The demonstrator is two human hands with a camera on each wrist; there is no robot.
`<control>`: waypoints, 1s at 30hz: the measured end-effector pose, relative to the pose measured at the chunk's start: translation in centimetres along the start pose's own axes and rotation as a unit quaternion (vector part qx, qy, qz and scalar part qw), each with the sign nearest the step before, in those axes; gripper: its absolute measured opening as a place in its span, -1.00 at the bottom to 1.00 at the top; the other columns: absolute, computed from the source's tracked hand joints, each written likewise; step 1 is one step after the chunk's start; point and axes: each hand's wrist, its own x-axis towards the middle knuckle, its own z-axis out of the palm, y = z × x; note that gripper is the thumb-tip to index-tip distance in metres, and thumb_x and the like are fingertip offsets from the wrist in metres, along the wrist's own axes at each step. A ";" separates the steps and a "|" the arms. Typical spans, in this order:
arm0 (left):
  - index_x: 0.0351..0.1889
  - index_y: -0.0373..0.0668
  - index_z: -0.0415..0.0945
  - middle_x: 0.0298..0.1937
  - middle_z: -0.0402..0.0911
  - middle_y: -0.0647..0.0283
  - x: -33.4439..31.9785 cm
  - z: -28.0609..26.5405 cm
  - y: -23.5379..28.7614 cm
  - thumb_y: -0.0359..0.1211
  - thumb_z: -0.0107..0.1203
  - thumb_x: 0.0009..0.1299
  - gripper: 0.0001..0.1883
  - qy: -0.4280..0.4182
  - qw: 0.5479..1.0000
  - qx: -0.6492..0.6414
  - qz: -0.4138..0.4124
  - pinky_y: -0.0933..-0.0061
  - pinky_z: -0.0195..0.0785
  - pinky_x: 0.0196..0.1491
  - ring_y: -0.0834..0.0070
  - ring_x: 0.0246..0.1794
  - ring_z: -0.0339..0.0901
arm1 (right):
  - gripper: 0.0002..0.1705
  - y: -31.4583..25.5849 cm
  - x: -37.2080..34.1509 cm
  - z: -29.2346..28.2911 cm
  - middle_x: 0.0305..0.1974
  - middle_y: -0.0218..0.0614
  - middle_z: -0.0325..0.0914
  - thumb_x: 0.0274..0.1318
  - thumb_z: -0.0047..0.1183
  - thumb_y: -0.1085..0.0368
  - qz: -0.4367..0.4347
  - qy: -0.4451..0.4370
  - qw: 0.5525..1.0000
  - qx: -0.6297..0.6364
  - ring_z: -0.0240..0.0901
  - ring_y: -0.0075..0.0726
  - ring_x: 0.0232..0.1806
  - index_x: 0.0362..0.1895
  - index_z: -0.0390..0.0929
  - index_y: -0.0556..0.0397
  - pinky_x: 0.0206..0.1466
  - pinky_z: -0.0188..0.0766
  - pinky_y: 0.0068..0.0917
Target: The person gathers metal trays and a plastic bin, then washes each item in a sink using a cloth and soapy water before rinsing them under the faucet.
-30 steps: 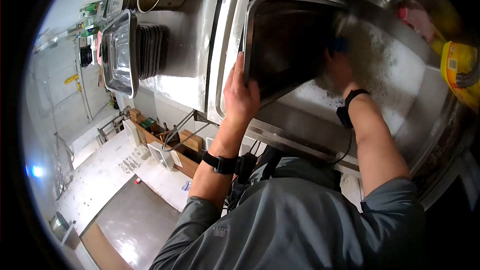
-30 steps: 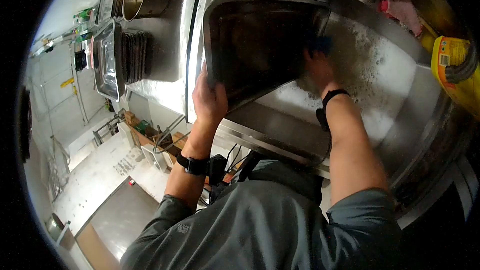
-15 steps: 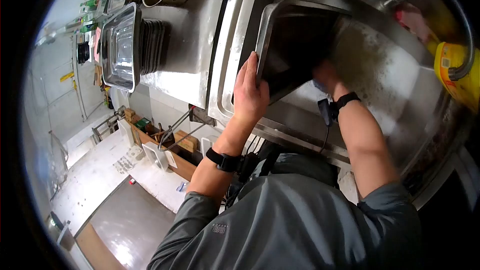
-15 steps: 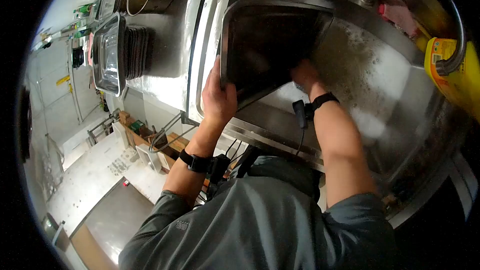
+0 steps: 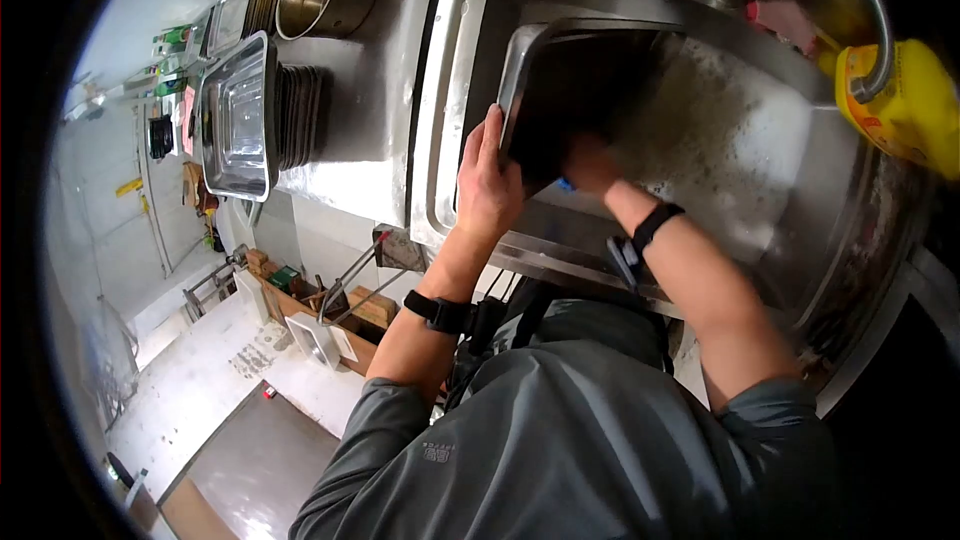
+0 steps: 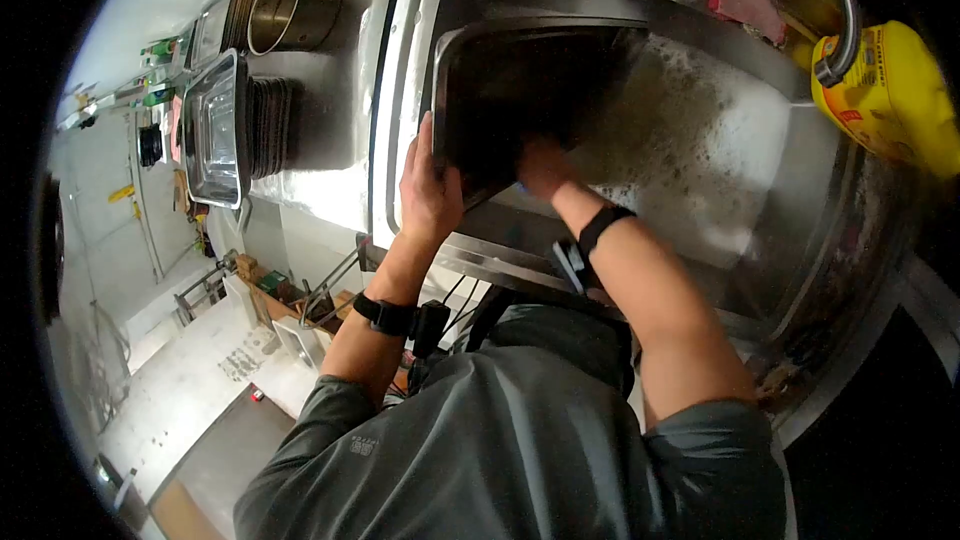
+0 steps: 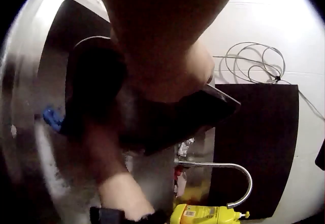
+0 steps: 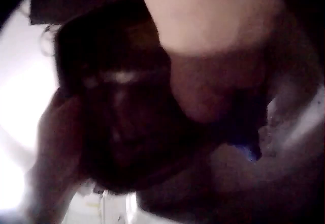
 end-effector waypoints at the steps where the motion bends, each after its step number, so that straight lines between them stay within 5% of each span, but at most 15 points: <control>1: 0.38 -0.34 0.04 0.07 0.40 -0.29 0.0 -0.2 0.4 -0.60 -0.12 0.18 -0.29 -0.015 1.000 -0.013 -0.024 0.08 0.33 0.08 -0.17 0.04 0.43 | -0.61 0.5 0.8 -0.7 0.00 -0.05 0.48 0.13 -0.03 0.23 0.025 -0.106 0.990 -0.094 0.40 0.22 -0.03 0.03 0.48 0.12 0.07 0.39 -0.11; 2: 0.38 -0.34 0.03 0.10 0.39 -0.30 0.0 -0.4 0.7 -0.60 -0.12 0.18 -0.29 -0.029 0.998 -0.025 -0.047 0.07 0.32 0.10 -0.17 0.07 0.42 | -0.61 0.6 0.5 -0.8 0.00 -0.05 0.48 0.13 -0.03 0.23 0.026 -0.104 0.990 -0.093 0.40 0.22 -0.03 0.03 0.48 0.12 0.07 0.39 -0.11; 3: 0.38 -0.34 0.03 0.10 0.39 -0.30 0.1 -0.5 0.7 -0.60 -0.12 0.18 -0.29 -0.028 0.998 -0.023 -0.041 0.07 0.32 0.10 -0.17 0.07 0.42 | -0.63 1.0 0.2 -1.2 -0.07 -0.05 0.52 0.14 -0.03 0.22 0.158 0.024 0.977 0.139 0.41 0.23 -0.05 -0.01 0.50 0.13 0.07 0.37 -0.09; 4: 0.38 -0.35 0.02 0.10 0.38 -0.32 0.3 -0.2 0.6 -0.60 -0.12 0.18 -0.29 -0.022 0.999 -0.011 -0.026 0.05 0.31 0.10 -0.19 0.07 0.41 | -0.65 0.5 -0.8 -4.0 -0.13 -0.05 0.56 0.15 -0.02 0.21 0.274 0.148 0.880 0.359 0.42 0.23 -0.07 -0.04 0.52 0.14 0.08 0.35 -0.06; 6: 0.39 -0.36 0.01 0.11 0.37 -0.33 0.0 0.3 1.0 -0.60 -0.13 0.18 -0.28 -0.024 1.000 -0.007 -0.019 0.04 0.31 0.11 -0.20 0.08 0.41 | -0.58 -4.0 -2.5 -7.5 0.01 0.08 0.43 0.16 0.00 0.21 0.253 0.162 0.879 0.371 0.35 0.26 0.02 0.03 0.42 0.21 0.11 0.30 -0.02; 8: 0.39 -0.37 -0.01 0.12 0.36 -0.36 0.4 0.4 1.3 -0.59 -0.14 0.18 -0.28 -0.046 0.996 -0.041 -0.066 0.04 0.30 0.12 -0.22 0.09 0.39 | -0.51 -5.3 -2.1 -6.2 0.12 0.20 0.21 0.15 -0.01 0.26 0.134 0.371 0.866 0.307 0.22 0.34 0.11 0.12 0.26 0.27 0.10 0.28 0.01; 12: 0.42 -0.25 0.02 0.03 0.43 -0.21 0.5 0.8 1.6 -0.65 -0.10 0.11 -0.20 -0.018 0.998 -0.040 -0.054 0.13 0.34 0.04 -0.14 -0.02 0.42 | -0.42 -1.8 0.9 -4.7 0.12 0.23 0.10 0.10 -0.03 0.38 0.219 0.322 0.884 0.259 0.09 0.42 0.14 0.19 0.13 0.30 0.22 0.13 0.03; 16: 0.42 -0.23 0.03 0.03 0.42 -0.23 0.1 1.1 1.4 -0.65 -0.10 0.10 -0.20 -0.026 0.997 -0.041 -0.062 0.13 0.34 0.04 -0.14 0.00 0.42 | -0.59 4.2 2.0 -7.3 0.27 0.21 0.05 0.18 -0.10 0.28 0.311 0.006 0.949 0.042 -0.18 0.40 0.36 0.00 0.40 0.39 0.29 0.09 0.02; 18: 0.41 -0.24 0.02 0.06 0.40 -0.25 0.4 1.5 1.6 -0.65 -0.09 0.11 -0.20 -0.024 0.997 -0.035 -0.066 0.13 0.35 0.05 -0.14 0.01 0.42 | -0.59 10.0 4.6 1.5 0.30 0.16 0.08 0.21 -0.14 0.25 0.315 0.051 0.947 -0.038 -0.08 0.32 0.36 0.04 0.44 0.29 0.28 0.14 -0.01; 20: 0.41 -0.24 0.02 0.09 0.39 -0.26 0.6 1.4 1.5 -0.65 -0.09 0.11 -0.21 -0.012 0.996 -0.038 -0.075 0.14 0.35 0.05 -0.15 0.03 0.43 | -0.59 10.5 3.9 1.2 0.32 0.13 0.10 0.22 -0.15 0.24 0.316 0.073 0.942 -0.085 -0.03 0.28 0.35 0.06 0.45 0.24 0.27 0.17 -0.02; 22: 0.41 -0.38 -0.10 0.07 0.40 -0.40 0.1 0.7 -0.4 -0.63 -0.16 0.17 -0.23 -0.026 0.996 0.038 -0.072 0.13 0.45 -0.09 -0.16 -0.08 0.53 | -0.54 10.9 0.8 -1.2 0.06 0.09 0.41 0.17 -0.10 0.24 0.186 -0.075 0.977 -0.066 0.38 0.17 0.02 0.16 0.35 0.10 0.20 0.23 -0.11; 24: 0.39 -0.43 -0.05 0.04 0.44 -0.35 -0.8 -0.2 -1.5 -0.63 -0.12 0.17 -0.26 0.014 0.999 0.035 0.008 0.10 0.45 -0.13 -0.13 -0.17 0.54 | -0.48 16.1 -1.2 3.6 0.20 0.06 0.33 0.24 -0.16 0.28 0.264 -0.077 0.961 -0.014 0.34 0.13 0.15 0.29 0.22 0.11 0.17 0.32 -0.07; 26: 0.28 -0.46 0.17 0.15 0.40 -0.24 -0.9 -1.8 -0.7 -0.64 -0.05 0.08 -0.32 -0.013 0.998 0.063 0.003 0.13 0.37 0.10 -0.12 0.05 0.47 | -0.50 17.8 -3.9 0.9 0.13 0.06 0.40 0.26 -0.19 0.32 0.387 -0.103 0.912 0.086 0.39 0.13 0.08 0.28 0.24 0.08 0.11 0.36 -0.08; 28: 0.18 -0.44 0.31 0.08 0.47 -0.18 -1.4 -2.4 -1.4 -0.57 -0.03 0.10 -0.42 -0.013 0.990 0.081 0.114 0.14 0.39 0.08 -0.04 0.03 0.49 | -0.57 26.2 -6.7 6.3 -0.06 -0.22 0.51 0.30 -0.18 0.18 0.369 0.106 0.883 0.268 0.39 -0.26 -0.12 0.19 0.34 0.03 0.04 0.31 -0.34; 30: 0.09 -0.35 0.41 0.04 0.53 0.00 -1.1 -3.2 -0.8 -0.42 -0.06 0.22 -0.55 -0.038 0.975 0.105 0.193 0.21 0.36 0.08 0.13 0.03 0.51 | -0.48 26.2 -9.2 4.3 0.03 -0.01 0.47 0.18 -0.02 0.27 0.382 0.097 0.781 0.484 0.45 -0.05 -0.02 0.25 0.28 -0.01 -0.04 0.39 -0.09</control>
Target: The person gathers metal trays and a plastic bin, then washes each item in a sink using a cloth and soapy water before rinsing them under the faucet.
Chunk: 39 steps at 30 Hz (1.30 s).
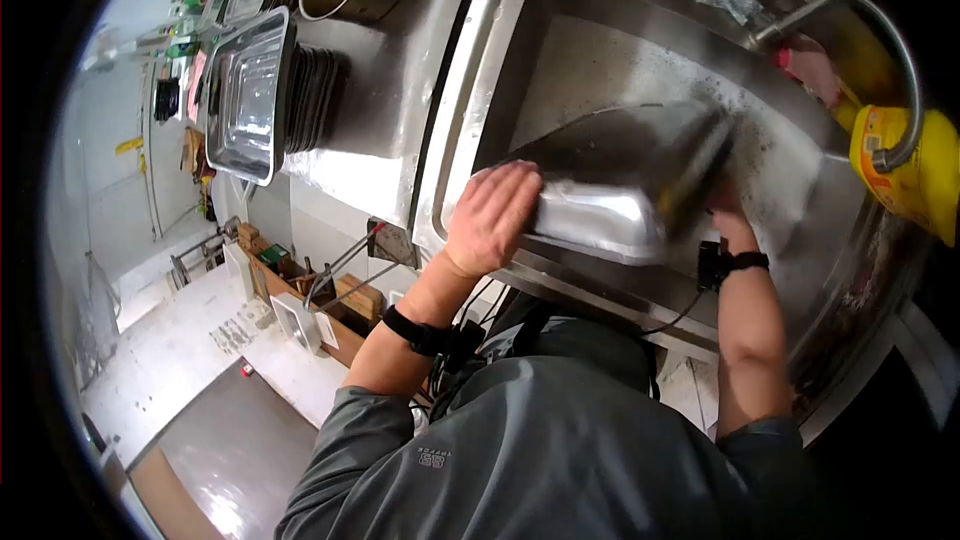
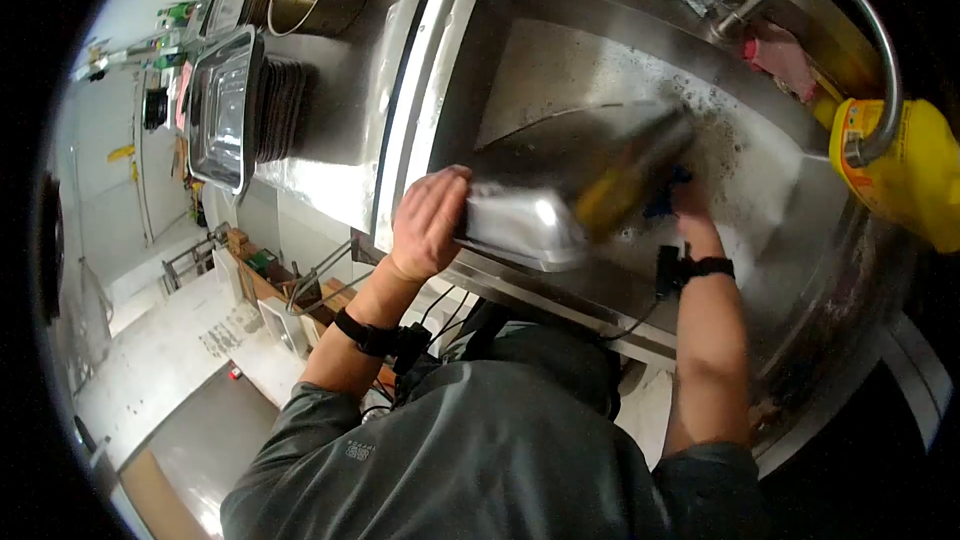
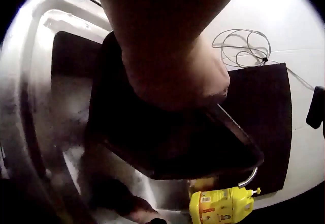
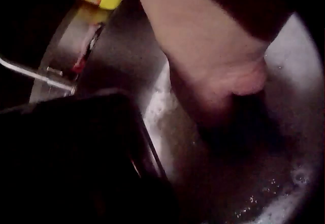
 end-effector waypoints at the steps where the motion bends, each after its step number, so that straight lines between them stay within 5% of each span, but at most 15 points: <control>1: 0.08 -0.30 0.44 0.03 0.54 0.05 -0.1 -0.3 0.2 -0.40 -0.05 0.22 -0.57 -0.019 0.999 0.007 0.024 0.24 0.35 0.08 0.18 0.04 0.51 | -0.48 -2.7 -3.3 -0.2 -0.01 -0.05 0.47 0.16 -0.01 0.26 0.024 -0.002 0.997 0.071 0.44 -0.08 -0.05 0.23 0.29 -0.01 -0.07 0.39 -0.10; 3: 0.07 -0.25 0.45 0.03 0.55 0.06 -0.8 -0.5 0.5 -0.41 0.02 0.21 -0.59 -0.049 0.996 -0.005 0.069 0.23 0.35 0.07 0.20 0.04 0.51 | -0.50 -9.3 -11.0 -0.4 -0.08 -0.13 0.49 0.14 0.01 0.25 0.071 0.005 0.975 0.212 0.44 -0.13 -0.10 0.19 0.30 -0.02 -0.13 0.38 -0.11; 8: 0.05 -0.17 0.45 -0.02 0.55 0.13 -2.6 0.0 0.9 -0.42 0.11 0.23 -0.62 -0.078 0.994 -0.049 0.051 0.18 0.36 0.07 0.24 0.00 0.53 | -0.64 -6.7 -8.5 -1.7 -0.14 -0.17 0.52 0.11 -0.03 0.31 0.101 0.052 0.979 0.168 0.46 -0.09 -0.17 0.03 0.39 0.07 -0.16 0.37 -0.16; 10: 0.03 -0.14 0.47 -0.03 0.55 0.17 -3.0 0.0 0.9 -0.40 0.09 0.23 -0.63 -0.082 0.995 -0.040 0.037 0.18 0.33 0.11 0.27 0.01 0.52 | -0.69 -5.8 -6.1 -2.4 -0.08 -0.02 0.51 0.12 -0.04 0.31 -0.008 0.114 0.967 -0.229 0.47 0.04 -0.08 -0.05 0.44 0.13 -0.11 0.38 -0.15; 13: 0.05 -0.11 0.49 0.02 0.53 0.19 -3.7 0.0 1.1 -0.39 0.07 0.21 -0.61 -0.124 0.992 -0.028 0.018 0.12 0.17 0.23 0.29 0.12 0.46 | -0.64 -5.7 -4.3 -1.9 0.03 0.10 0.46 0.12 -0.05 0.31 -0.002 0.203 0.924 -0.322 0.42 0.13 0.06 0.01 0.44 0.16 0.02 0.36 -0.14; 17: 0.07 -0.09 0.48 0.12 0.48 0.19 -5.1 0.8 1.6 -0.44 0.14 0.11 -0.52 -0.119 0.992 -0.018 -0.044 0.05 -0.02 0.33 0.25 0.22 0.38 | -0.53 -5.4 -2.4 0.1 0.08 0.09 0.44 0.12 -0.02 0.30 -0.026 0.149 0.949 -0.278 0.38 0.14 0.12 0.14 0.39 0.14 0.11 0.33 -0.12; 21: 0.07 -0.10 0.49 0.13 0.48 0.20 -5.6 1.2 2.4 -0.47 0.15 0.08 -0.50 -0.100 0.990 0.016 -0.101 0.01 -0.03 0.33 0.21 0.25 0.34 | -0.48 -10.3 -7.6 2.7 0.10 0.07 0.44 0.15 -0.01 0.28 -0.213 0.087 0.944 -0.238 0.40 0.11 0.12 0.21 0.33 0.13 0.14 0.32 -0.21; 24: 0.18 -0.22 0.39 0.30 0.29 0.04 -6.2 1.9 2.5 -0.44 0.11 0.08 -0.41 -0.041 0.975 0.060 -0.210 -0.02 -0.12 0.37 0.01 0.33 0.17 | -0.48 -12.0 -11.1 5.3 0.07 0.04 0.46 0.15 0.01 0.31 -0.281 0.058 0.942 -0.171 0.43 0.03 0.08 0.21 0.32 0.14 0.14 0.32 -0.27; 25: 0.39 -0.31 0.00 0.38 0.03 -0.22 -6.6 1.8 2.5 -0.47 0.20 0.13 -0.15 -0.064 0.970 0.041 -0.231 -0.08 -0.17 0.40 -0.22 0.40 -0.06 | -0.51 -12.9 -12.4 6.3 0.07 0.02 0.46 0.15 0.02 0.31 -0.283 0.024 0.948 -0.143 0.43 0.00 0.08 0.18 0.35 0.14 0.13 0.33 -0.29; 30: 0.46 -0.22 -0.40 0.37 0.04 -0.25 -7.1 1.5 4.6 -0.52 0.07 0.26 -0.06 -0.003 0.930 0.026 -0.367 -0.03 -0.05 0.37 -0.18 0.38 0.02 | -0.52 -14.3 -14.6 9.9 -0.02 -0.03 0.48 0.08 0.09 0.31 -0.358 -0.038 0.917 -0.172 0.45 0.04 0.00 0.12 0.42 0.11 0.07 0.37 -0.27; 32: 0.47 -0.18 -0.34 0.30 0.21 -0.17 -8.4 1.8 4.9 -0.53 -0.10 0.38 -0.22 0.133 0.722 -0.468 -0.491 0.08 0.21 0.24 0.02 0.25 0.29 | -0.54 -14.9 -14.5 10.6 -0.05 -0.02 0.48 0.06 0.10 0.30 -0.331 -0.028 0.930 -0.157 0.43 0.09 -0.01 0.09 0.45 0.11 0.06 0.37 -0.24; 33: 0.46 -0.15 -0.29 0.20 0.37 -0.04 -8.9 1.9 5.2 -0.49 -0.31 0.47 -0.38 0.148 0.631 -0.509 -0.567 0.21 0.37 0.11 0.22 0.09 0.46 | -0.54 -15.3 -14.6 10.9 -0.05 -0.02 0.48 0.06 0.10 0.30 -0.335 -0.029 0.929 -0.156 0.43 0.09 -0.01 0.09 0.45 0.11 0.06 0.37 -0.24; 36: 0.31 -0.20 0.10 0.10 0.46 0.11 -5.8 1.2 6.3 -0.32 -0.27 0.53 -0.58 0.233 0.423 -0.591 -0.646 0.15 0.40 0.05 0.26 0.03 0.49 | -0.58 -17.4 -17.5 11.6 -0.11 -0.03 0.49 0.02 0.13 0.31 -0.377 -0.039 0.914 -0.146 0.44 0.09 -0.08 0.03 0.49 0.11 0.03 0.37 -0.23; 38: 0.22 -0.19 0.23 0.11 0.46 0.17 -6.4 2.2 6.0 -0.20 -0.24 0.54 -0.62 0.218 0.411 -0.603 -0.648 0.13 0.38 0.07 0.26 0.02 0.49 | -0.60 -19.0 -19.6 12.7 -0.22 -0.06 0.49 -0.03 0.18 0.32 -0.430 -0.080 0.886 -0.155 0.42 0.07 -0.17 -0.03 0.53 0.09 0.03 0.36 -0.22; 39: 0.23 -0.19 0.23 0.12 0.45 0.17 -6.9 3.0 6.0 -0.15 -0.26 0.55 -0.59 0.185 0.480 -0.575 -0.636 0.14 0.36 0.10 0.25 0.04 0.47 | -0.60 -19.3 -20.4 13.7 -0.20 -0.05 0.47 -0.05 0.20 0.32 -0.457 -0.086 0.874 -0.142 0.40 0.07 -0.17 -0.05 0.54 0.08 0.05 0.33 -0.19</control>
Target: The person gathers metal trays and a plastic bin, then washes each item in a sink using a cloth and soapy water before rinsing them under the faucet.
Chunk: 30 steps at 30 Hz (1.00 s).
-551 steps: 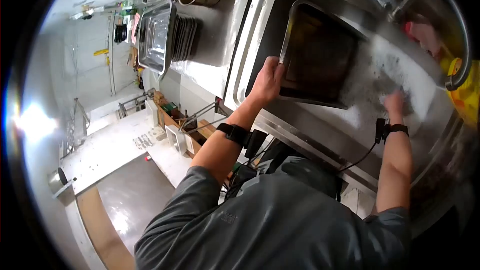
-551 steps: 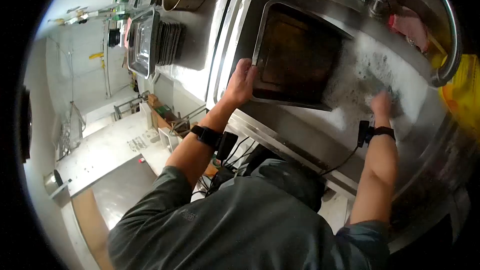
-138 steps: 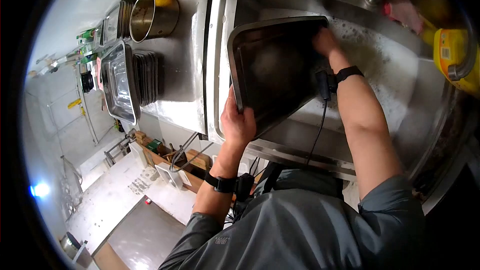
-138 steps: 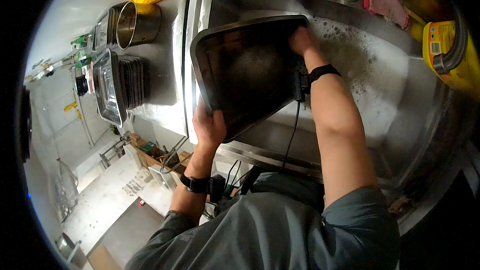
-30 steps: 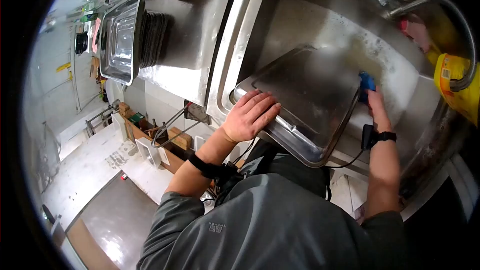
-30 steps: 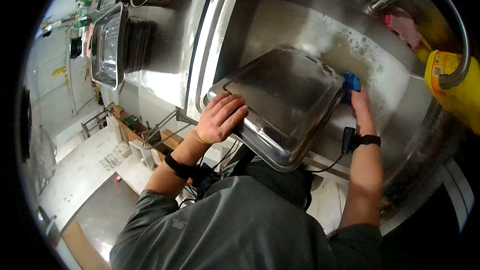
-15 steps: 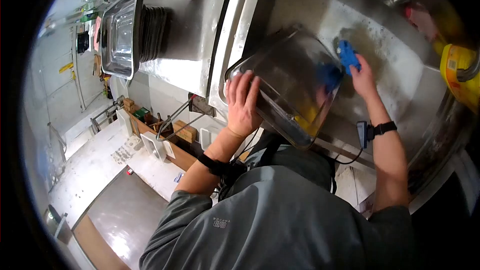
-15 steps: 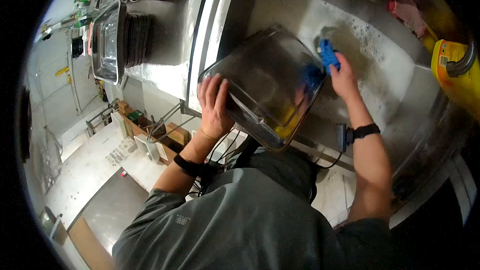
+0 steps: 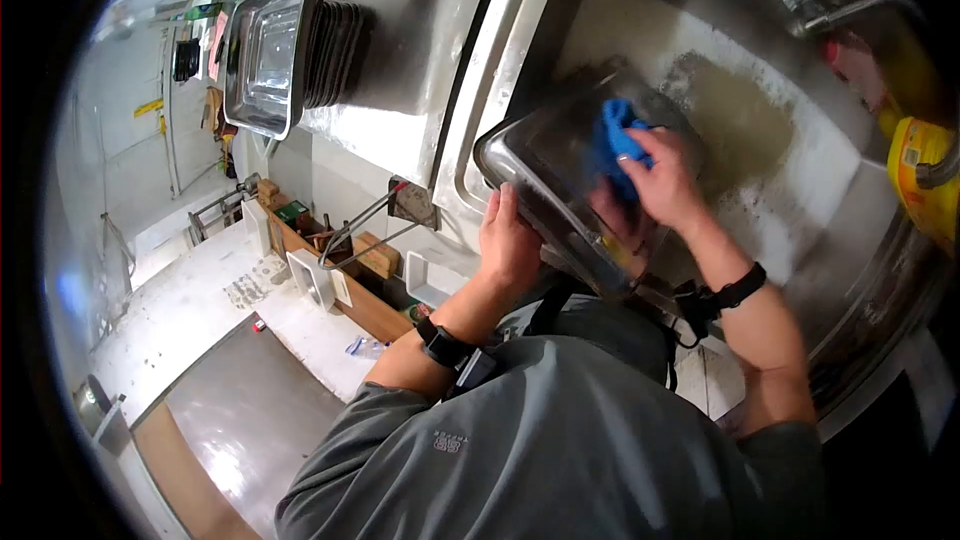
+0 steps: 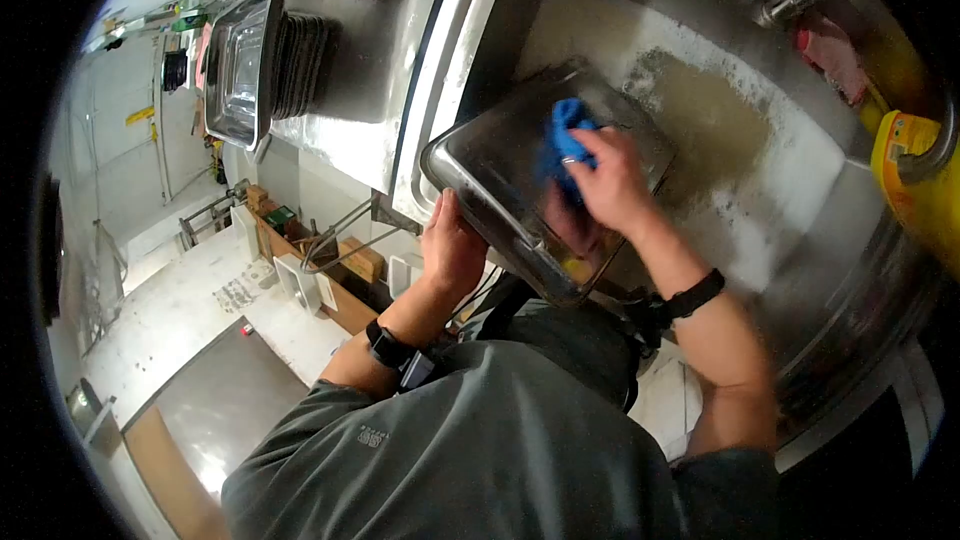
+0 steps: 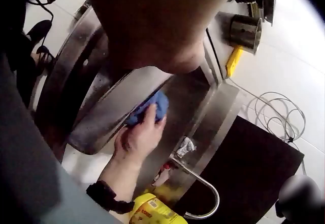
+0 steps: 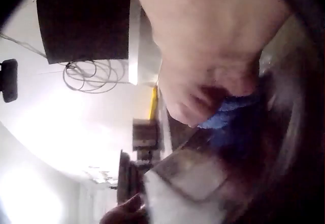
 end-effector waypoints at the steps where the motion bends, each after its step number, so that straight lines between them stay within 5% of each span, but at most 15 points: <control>1: 0.23 -0.18 0.23 0.14 0.44 0.17 0.4 0.2 -0.5 -0.10 -0.29 0.56 -0.56 -0.018 0.997 0.073 0.036 0.16 0.33 0.14 0.25 0.06 0.46 | -0.60 -0.9 0.2 1.1 -0.19 -0.05 0.45 -0.08 0.22 0.33 -0.030 0.004 1.000 0.010 0.37 0.08 -0.16 -0.06 0.54 0.07 0.07 0.31 -0.16; 2: 0.24 -0.19 0.23 0.16 0.42 0.15 -0.2 2.9 0.7 -0.04 -0.35 0.57 -0.51 0.060 0.987 -0.130 -0.075 0.17 0.28 0.20 0.23 0.11 0.41 | -0.61 -2.1 0.7 2.2 -0.13 -0.02 0.42 -0.05 0.21 0.30 -0.063 0.009 0.998 0.010 0.34 0.12 -0.09 -0.06 0.55 0.06 0.11 0.27 -0.12; 5: 0.26 -0.20 0.23 0.20 0.39 0.13 0.3 3.0 -0.3 0.01 -0.41 0.56 -0.46 0.043 0.985 -0.158 -0.059 0.14 0.23 0.24 0.22 0.16 0.37 | -0.60 -3.1 3.0 4.9 0.04 0.04 0.33 0.02 0.16 0.20 -0.113 -0.002 0.994 0.007 0.26 0.22 0.07 -0.01 0.54 0.02 0.19 0.20 -0.03; 7: 0.29 -0.19 0.21 0.24 0.35 0.14 0.9 2.5 -0.9 0.04 -0.43 0.56 -0.42 0.025 0.984 -0.166 -0.050 0.13 0.20 0.26 0.22 0.19 0.34 | -0.52 -1.3 5.5 6.2 0.10 0.04 0.33 0.06 0.10 0.08 -0.085 -0.035 0.995 -0.049 0.26 0.18 0.13 0.06 0.51 0.01 0.25 0.19 -0.08; 9: 0.17 -0.24 0.30 0.05 0.47 0.16 1.5 2.6 -1.2 0.03 -0.42 0.56 -0.45 0.111 0.985 -0.124 -0.048 0.33 0.30 0.14 0.35 0.04 0.43 | -0.43 1.8 8.3 6.3 0.23 0.06 0.24 0.12 0.03 -0.01 -0.027 -0.081 0.989 -0.118 0.20 0.17 0.24 0.16 0.43 0.02 0.31 0.15 -0.12; 13: 0.13 -0.27 0.35 0.04 0.49 0.16 1.4 3.9 -0.9 0.05 -0.40 0.55 -0.43 0.143 0.978 -0.149 -0.019 0.35 0.34 0.07 0.35 -0.02 0.46 | -0.33 12.9 12.7 5.2 0.41 0.05 -0.04 0.26 -0.17 -0.07 0.125 -0.181 0.966 -0.137 -0.04 0.17 0.41 0.34 0.20 0.00 0.43 -0.03 -0.14; 17: 0.09 -0.27 0.38 -0.01 0.53 0.15 1.6 5.2 1.5 0.07 -0.37 0.54 -0.41 0.157 0.977 -0.144 -0.019 0.34 0.35 0.06 0.34 -0.06 0.48 | -0.35 17.6 11.8 1.7 0.34 0.07 0.14 0.27 -0.18 0.01 0.234 -0.205 0.945 -0.104 0.07 0.10 0.37 0.34 0.17 0.07 0.41 0.01 -0.17; 19: 0.09 -0.28 0.38 -0.04 0.55 0.13 2.1 4.7 2.4 0.09 -0.34 0.53 -0.40 0.118 0.991 -0.068 -0.008 0.33 0.35 0.07 0.34 -0.06 0.49 | -0.41 18.6 9.4 -0.1 0.23 0.10 0.31 0.25 -0.16 0.12 0.274 -0.231 0.932 -0.047 0.24 0.12 0.27 0.29 0.21 0.15 0.29 0.18 -0.15; 21: 0.07 -0.29 0.39 -0.07 0.55 0.14 2.4 4.6 3.4 0.09 -0.32 0.52 -0.40 0.111 0.992 -0.053 -0.010 0.34 0.38 0.01 0.36 -0.10 0.51 | -0.48 16.6 6.3 -2.0 0.15 0.10 0.39 0.19 -0.11 0.21 0.303 -0.205 0.921 -0.133 0.32 0.15 0.19 0.21 0.30 0.17 0.20 0.26 -0.16; 25: 0.11 -0.31 0.32 -0.11 0.54 0.08 2.5 4.0 4.9 0.12 -0.27 0.50 -0.37 0.071 0.997 0.021 0.000 0.32 0.49 -0.13 0.34 -0.21 0.56 | -0.53 13.9 2.3 -4.1 0.07 0.06 0.44 0.08 0.00 0.30 0.298 -0.061 0.951 -0.054 0.41 0.09 0.07 0.10 0.42 0.20 0.15 0.32 -0.22; 30: 0.06 -0.38 0.37 -0.13 0.56 0.05 1.7 4.1 8.2 0.12 -0.32 0.51 -0.34 0.004 0.991 0.117 0.069 0.38 0.49 -0.19 0.37 -0.19 0.57 | -0.55 5.2 3.0 -4.1 -0.05 0.00 0.43 0.08 0.04 0.28 0.078 0.113 0.990 0.007 0.42 0.07 -0.04 0.10 0.44 0.12 0.02 0.36 -0.25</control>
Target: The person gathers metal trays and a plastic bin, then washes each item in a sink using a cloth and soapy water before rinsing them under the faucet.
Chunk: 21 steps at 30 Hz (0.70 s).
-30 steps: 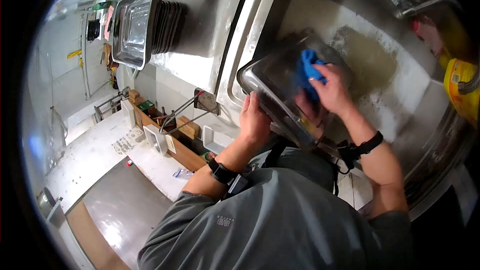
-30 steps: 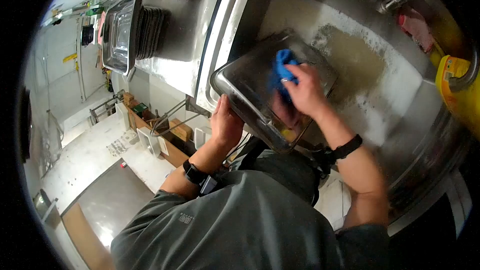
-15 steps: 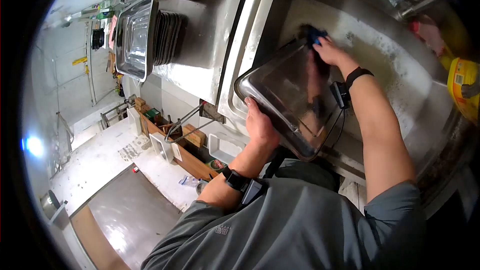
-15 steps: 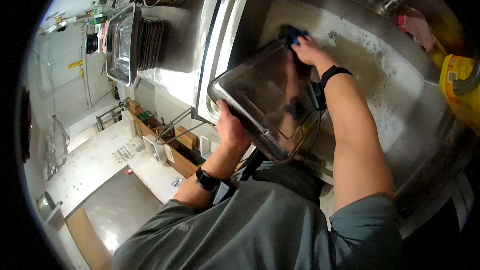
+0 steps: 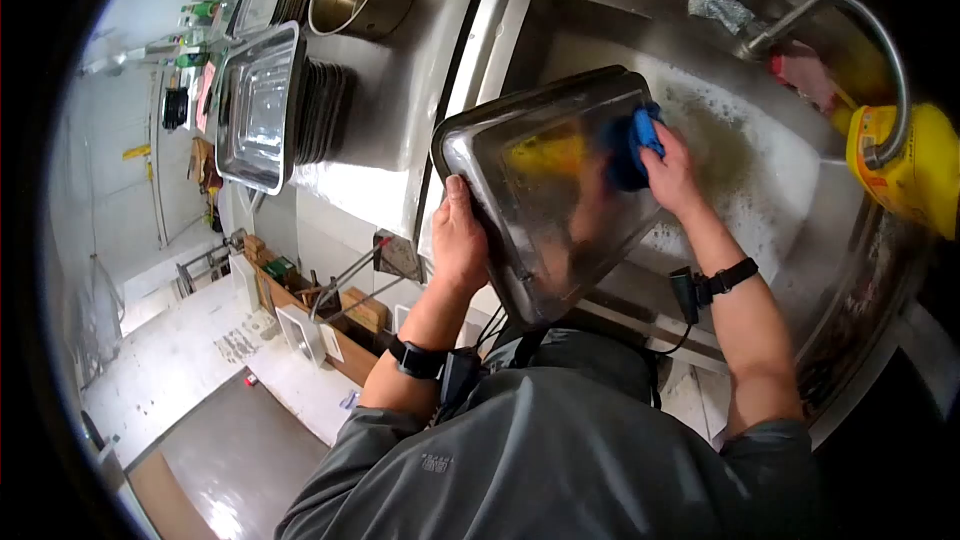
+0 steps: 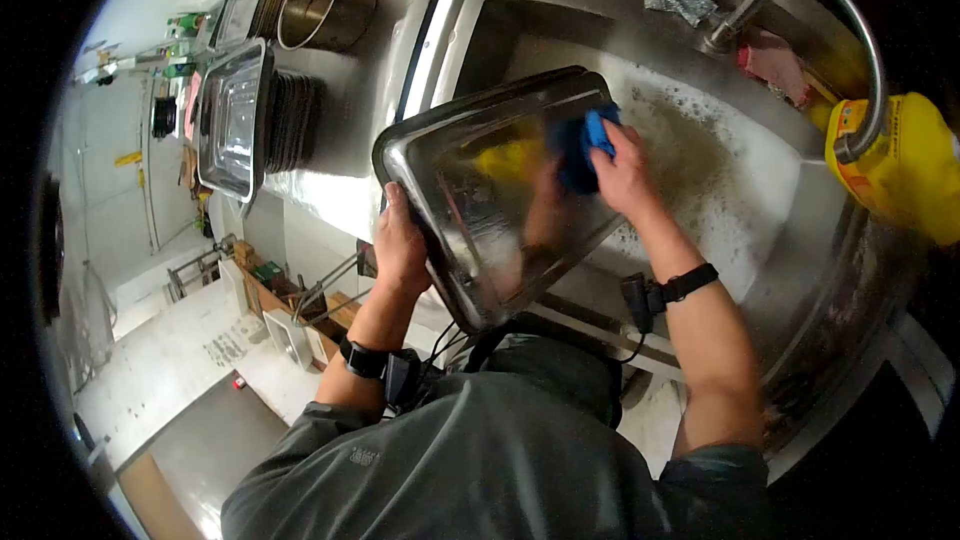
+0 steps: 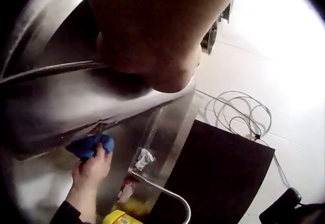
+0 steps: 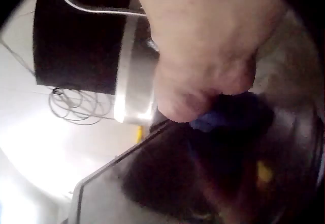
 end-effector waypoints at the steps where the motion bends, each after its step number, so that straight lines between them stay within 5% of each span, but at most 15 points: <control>1: 0.05 -0.38 0.38 -0.14 0.57 0.06 0.2 -0.4 0.3 0.11 -0.33 0.51 -0.34 -0.015 1.000 0.010 0.017 0.40 0.48 -0.19 0.37 -0.20 0.57 | -0.56 -2.6 0.6 -0.4 -0.07 0.00 0.42 0.09 0.05 0.27 -0.045 0.013 0.999 -0.003 0.41 0.09 -0.07 0.08 0.46 0.10 -0.01 0.37 -0.23; 5: -0.04 -0.39 0.44 -0.19 0.59 0.10 -0.1 -1.6 2.3 0.08 -0.32 0.53 -0.37 -0.056 0.991 0.084 0.090 0.46 0.45 -0.23 0.43 -0.28 0.56 | -0.63 -5.8 5.1 -0.8 -0.19 -0.02 0.47 0.09 0.11 0.16 -0.147 0.077 0.983 -0.081 0.41 0.16 -0.13 -0.07 0.53 0.12 -0.09 0.36 -0.14; 7: -0.06 -0.39 0.45 -0.19 0.59 0.10 -0.4 -2.1 2.9 0.08 -0.32 0.53 -0.37 -0.054 0.991 0.081 0.089 0.46 0.45 -0.25 0.43 -0.29 0.56 | -0.59 -3.7 8.0 -0.9 -0.22 0.00 0.52 0.09 0.10 0.07 -0.099 0.081 0.987 -0.095 0.45 0.10 -0.16 -0.13 0.56 0.15 -0.08 0.37 -0.19; 10: -0.07 -0.39 0.46 -0.20 0.59 0.10 -0.5 -3.1 2.7 0.07 -0.32 0.53 -0.37 -0.047 0.992 0.078 0.092 0.46 0.46 -0.26 0.42 -0.31 0.56 | -0.51 -0.6 10.0 -0.9 -0.08 -0.06 0.58 0.12 0.07 0.00 0.091 0.075 0.984 0.133 0.51 -0.12 -0.13 -0.10 0.56 0.19 -0.04 0.36 -0.31; 13: -0.06 -0.39 0.45 -0.19 0.59 0.09 -0.3 -3.3 2.8 0.08 -0.33 0.53 -0.36 -0.025 0.992 0.091 0.087 0.46 0.46 -0.26 0.41 -0.32 0.57 | -0.33 2.7 9.3 0.7 0.04 -0.18 0.51 0.16 0.03 -0.11 0.276 0.065 0.820 0.497 0.47 -0.12 -0.03 0.11 0.44 0.22 0.08 0.34 -0.30; 16: -0.02 -0.39 0.42 -0.19 0.58 0.09 -0.2 -3.9 2.4 0.10 -0.34 0.52 -0.35 -0.012 0.995 0.068 0.065 0.44 0.47 -0.26 0.39 -0.33 0.56 | -0.30 3.9 6.7 2.1 0.13 -0.15 0.44 0.17 0.01 -0.13 0.378 0.043 0.799 0.466 0.41 -0.14 0.07 0.19 0.39 0.17 0.18 0.29 -0.26; 18: 0.00 -0.37 0.39 -0.21 0.57 0.11 -0.4 -3.7 2.5 0.11 -0.34 0.52 -0.35 -0.016 0.999 0.005 0.049 0.41 0.47 -0.28 0.39 -0.33 0.55 | -0.32 8.1 4.6 3.8 0.13 -0.17 0.43 0.18 0.00 -0.12 0.415 0.044 0.790 0.448 0.35 -0.16 0.13 0.19 0.39 0.14 0.22 0.25 -0.25; 20: -0.03 -0.32 0.39 -0.26 0.54 0.14 -0.5 -4.5 2.5 0.12 -0.32 0.51 -0.39 -0.014 1.000 0.016 0.022 0.38 0.47 -0.29 0.40 -0.34 0.52 | -0.44 5.3 0.5 2.9 0.00 -0.29 0.54 0.21 -0.03 -0.12 0.308 0.050 0.810 0.498 0.45 -0.25 0.02 0.09 0.49 0.03 0.16 0.32 -0.30; 21: -0.10 -0.29 0.42 -0.28 0.54 0.14 0.2 -5.5 1.6 0.11 -0.28 0.50 -0.41 0.025 0.996 0.084 0.016 0.41 0.45 -0.31 0.42 -0.35 0.51 | -0.50 7.9 0.8 3.2 -0.05 -0.32 0.57 0.25 -0.06 -0.08 0.346 -0.002 0.768 0.539 0.48 -0.27 -0.03 0.05 0.52 0.01 0.14 0.35 -0.31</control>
